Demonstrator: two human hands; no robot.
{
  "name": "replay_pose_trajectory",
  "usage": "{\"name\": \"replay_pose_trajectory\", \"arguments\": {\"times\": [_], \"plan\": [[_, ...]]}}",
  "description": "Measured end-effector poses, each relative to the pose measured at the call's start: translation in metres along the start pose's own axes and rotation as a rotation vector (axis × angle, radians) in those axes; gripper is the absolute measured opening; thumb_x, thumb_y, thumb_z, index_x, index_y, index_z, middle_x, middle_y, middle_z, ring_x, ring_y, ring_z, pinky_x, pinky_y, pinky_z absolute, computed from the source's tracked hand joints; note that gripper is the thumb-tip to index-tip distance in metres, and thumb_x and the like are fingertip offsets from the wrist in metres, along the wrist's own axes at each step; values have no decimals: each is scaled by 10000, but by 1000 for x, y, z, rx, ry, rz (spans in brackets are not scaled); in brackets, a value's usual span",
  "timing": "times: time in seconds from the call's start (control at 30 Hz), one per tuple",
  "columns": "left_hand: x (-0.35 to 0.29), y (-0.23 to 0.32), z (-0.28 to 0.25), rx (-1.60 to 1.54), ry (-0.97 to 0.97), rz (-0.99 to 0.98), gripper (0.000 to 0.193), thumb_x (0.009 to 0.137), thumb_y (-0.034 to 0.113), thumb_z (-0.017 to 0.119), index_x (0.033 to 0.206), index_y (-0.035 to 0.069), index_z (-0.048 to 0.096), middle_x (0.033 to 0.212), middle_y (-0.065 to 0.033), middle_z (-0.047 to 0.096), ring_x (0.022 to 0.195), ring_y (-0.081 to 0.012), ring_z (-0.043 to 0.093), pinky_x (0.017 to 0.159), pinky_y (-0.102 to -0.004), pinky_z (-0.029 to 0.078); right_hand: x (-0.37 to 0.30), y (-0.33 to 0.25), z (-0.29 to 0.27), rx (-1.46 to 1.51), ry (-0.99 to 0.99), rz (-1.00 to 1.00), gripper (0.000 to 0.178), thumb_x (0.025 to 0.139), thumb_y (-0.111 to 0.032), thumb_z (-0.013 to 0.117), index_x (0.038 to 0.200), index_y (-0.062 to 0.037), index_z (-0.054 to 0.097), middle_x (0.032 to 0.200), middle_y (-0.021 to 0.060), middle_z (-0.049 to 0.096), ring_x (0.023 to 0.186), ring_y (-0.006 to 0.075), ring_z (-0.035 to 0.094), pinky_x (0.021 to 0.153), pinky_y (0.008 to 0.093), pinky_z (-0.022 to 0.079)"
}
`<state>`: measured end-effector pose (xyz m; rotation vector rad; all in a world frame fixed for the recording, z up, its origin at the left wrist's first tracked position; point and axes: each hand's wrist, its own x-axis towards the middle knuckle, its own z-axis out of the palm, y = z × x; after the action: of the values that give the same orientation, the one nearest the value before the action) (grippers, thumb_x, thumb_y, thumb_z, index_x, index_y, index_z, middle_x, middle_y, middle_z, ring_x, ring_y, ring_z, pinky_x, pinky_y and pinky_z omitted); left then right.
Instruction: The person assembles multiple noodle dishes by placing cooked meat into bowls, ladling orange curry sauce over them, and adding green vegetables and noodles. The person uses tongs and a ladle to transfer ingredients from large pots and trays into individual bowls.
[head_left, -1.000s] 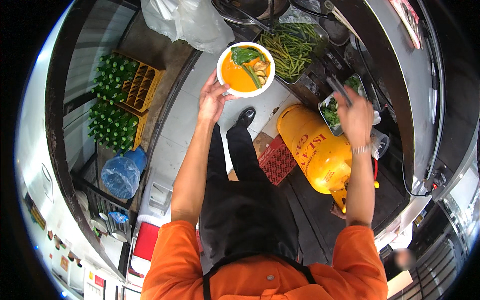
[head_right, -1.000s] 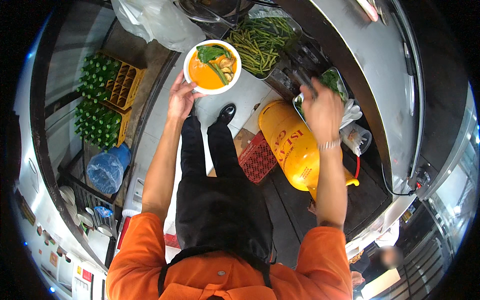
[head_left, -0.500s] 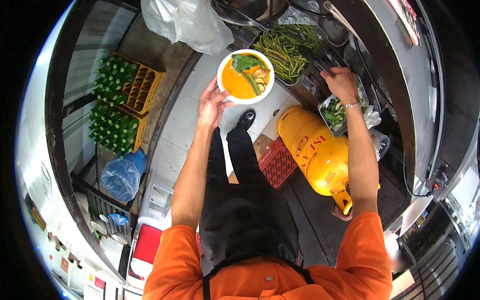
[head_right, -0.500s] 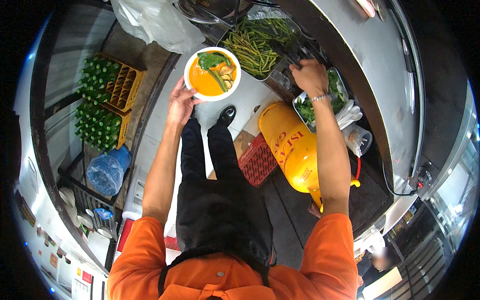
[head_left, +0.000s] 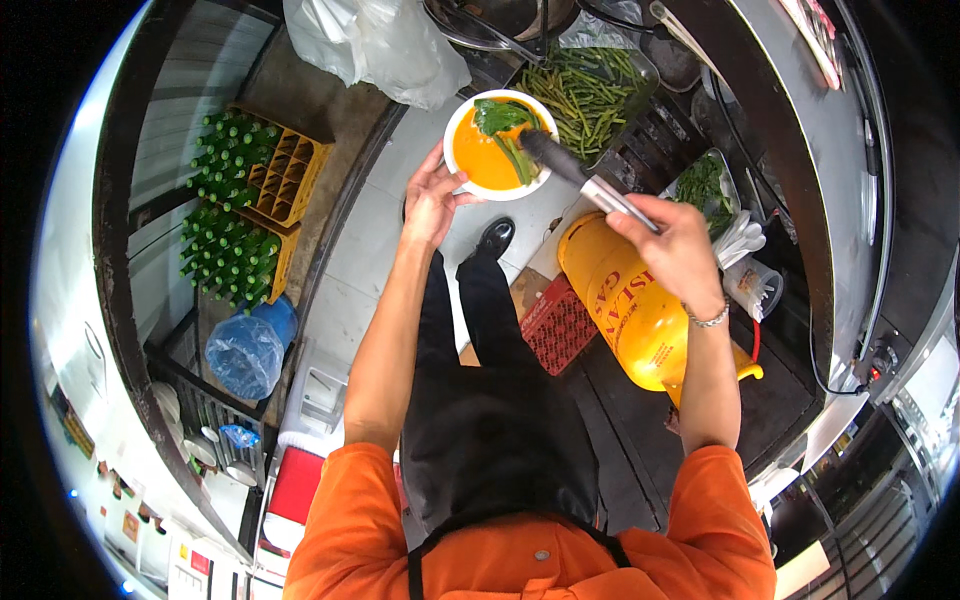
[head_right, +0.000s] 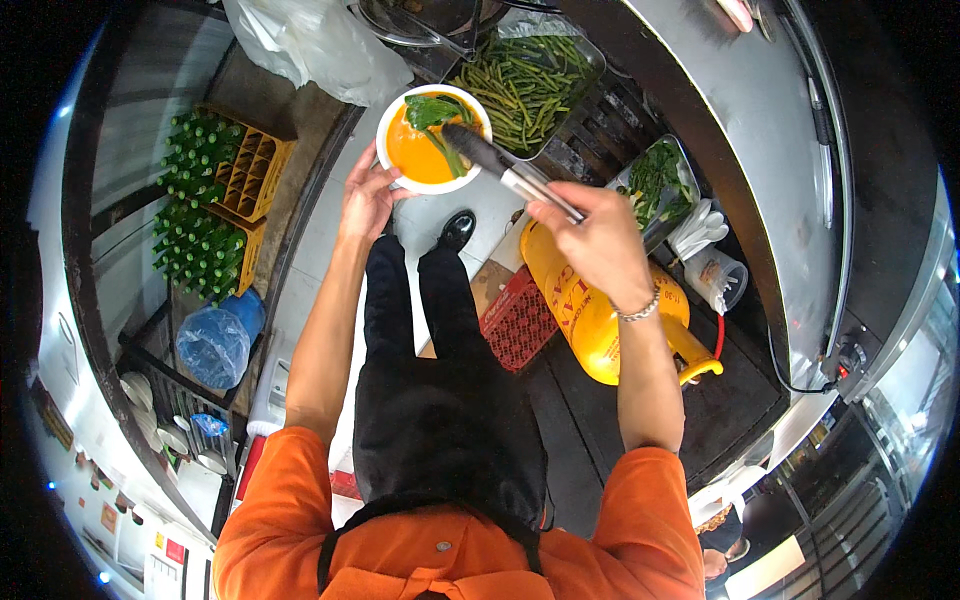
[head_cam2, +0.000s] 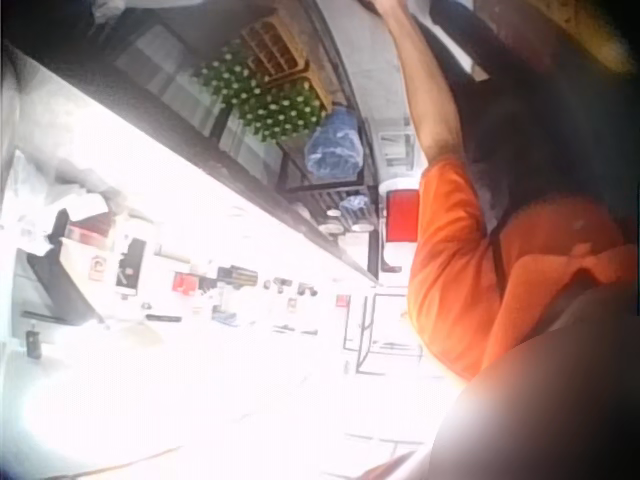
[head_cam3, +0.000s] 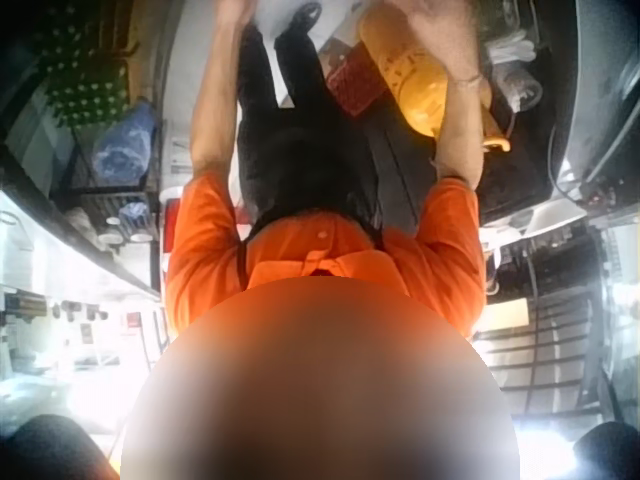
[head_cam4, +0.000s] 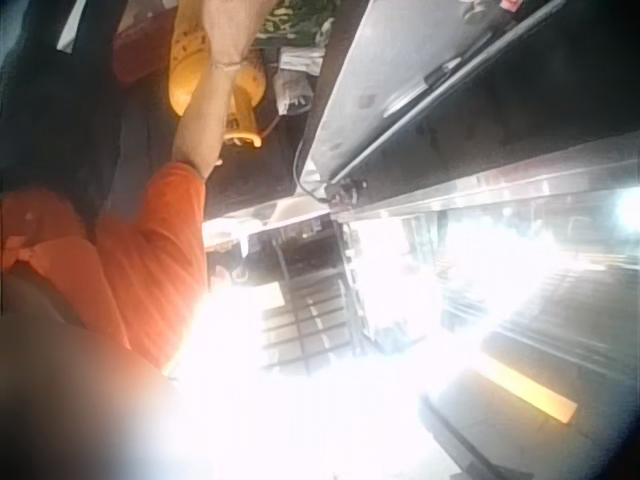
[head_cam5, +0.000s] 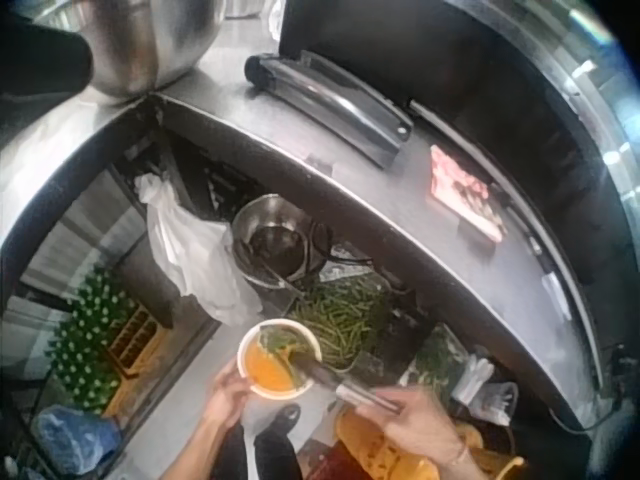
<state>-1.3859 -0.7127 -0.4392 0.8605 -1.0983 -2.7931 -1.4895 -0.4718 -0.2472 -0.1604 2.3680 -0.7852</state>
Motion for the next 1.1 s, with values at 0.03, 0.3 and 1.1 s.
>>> {"name": "replay_pose_trajectory", "arguments": {"times": [0.03,0.3,1.1], "plan": [[1,0,2,4,-19,-12,625,870,-59,512,1443,-34,264,1197,-232,586,1027,-335,639,769,-459,602,0,-2,4,-57,-17,-30,356,802,-272,722,1011,14,694,857,208,693,774,300,683,745,348,508],[-11,5,4,24,-93,-27,610,874,-69,483,1444,-24,271,1229,-227,569,1029,-331,638,761,-449,604,-28,-3,20,-212,172,-134,333,782,-231,698,996,24,689,836,260,655,775,415,646,734,442,517],[-437,-9,186,919,-1302,-1159,579,829,-5,525,1380,46,355,1314,-143,515,1144,-299,578,778,-437,592,-612,-70,385,955,1713,1382,369,840,-323,669,958,26,645,756,262,639,723,419,634,648,445,492]]}}
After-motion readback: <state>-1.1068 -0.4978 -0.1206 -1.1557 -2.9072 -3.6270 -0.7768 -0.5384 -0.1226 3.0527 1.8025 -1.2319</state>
